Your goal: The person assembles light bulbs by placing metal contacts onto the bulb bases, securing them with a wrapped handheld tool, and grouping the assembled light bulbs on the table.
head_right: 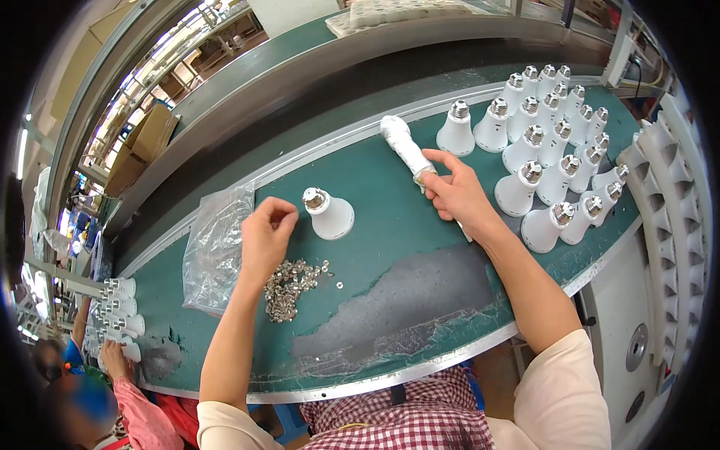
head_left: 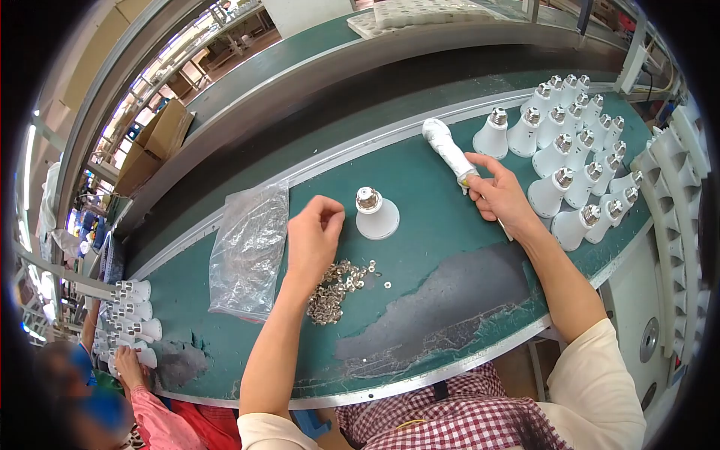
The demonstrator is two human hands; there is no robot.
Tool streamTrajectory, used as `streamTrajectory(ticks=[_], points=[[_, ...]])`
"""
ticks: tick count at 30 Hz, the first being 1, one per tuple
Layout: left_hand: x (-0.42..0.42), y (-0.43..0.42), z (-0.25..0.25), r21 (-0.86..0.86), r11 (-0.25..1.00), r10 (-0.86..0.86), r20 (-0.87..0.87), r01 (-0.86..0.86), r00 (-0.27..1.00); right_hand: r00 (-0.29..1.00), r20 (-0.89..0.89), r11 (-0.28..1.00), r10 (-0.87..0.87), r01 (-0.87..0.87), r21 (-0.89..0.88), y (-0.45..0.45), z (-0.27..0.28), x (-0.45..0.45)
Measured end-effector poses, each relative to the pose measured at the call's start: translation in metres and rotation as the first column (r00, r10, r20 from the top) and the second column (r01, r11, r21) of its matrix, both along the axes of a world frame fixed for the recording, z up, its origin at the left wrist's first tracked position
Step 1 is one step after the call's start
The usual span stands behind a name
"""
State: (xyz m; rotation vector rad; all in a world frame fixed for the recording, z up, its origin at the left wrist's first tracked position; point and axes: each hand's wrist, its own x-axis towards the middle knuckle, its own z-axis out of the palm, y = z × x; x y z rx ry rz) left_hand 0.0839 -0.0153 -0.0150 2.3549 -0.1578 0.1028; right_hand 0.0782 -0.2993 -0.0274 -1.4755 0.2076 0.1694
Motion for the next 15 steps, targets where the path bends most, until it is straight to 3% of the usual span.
streamTrajectory(ticks=[1,2,3,8,10,15], points=[[0.001,-0.002,0.003,-0.002,1.000,0.001,0.000,-0.001,1.000,1.000,0.000,1.000,0.001,-0.001,-0.002,0.000,0.000,0.000],[0.002,-0.003,0.006,-0.302,0.953,0.007,0.005,-0.005,1.000,1.000,-0.001,1.000,-0.003,0.003,-0.007,0.001,0.000,0.000],[0.004,-0.004,0.009,-0.574,0.819,0.016,0.010,-0.007,1.000,1.000,-0.001,1.000,-0.006,0.006,-0.012,0.001,0.000,0.000],[0.008,-0.014,0.027,-0.545,0.838,-0.052,-0.007,0.040,0.999,1.000,0.004,0.999,-0.008,0.008,-0.031,0.001,0.001,-0.001],[0.008,-0.021,0.028,-0.393,0.912,-0.057,0.155,0.114,0.986,1.000,0.006,1.000,-0.002,0.002,-0.030,0.000,0.000,-0.001],[0.011,-0.020,0.026,-0.267,0.944,-0.121,0.266,0.194,0.956,1.000,-0.007,0.999,0.008,-0.008,-0.034,0.000,0.003,-0.001]])
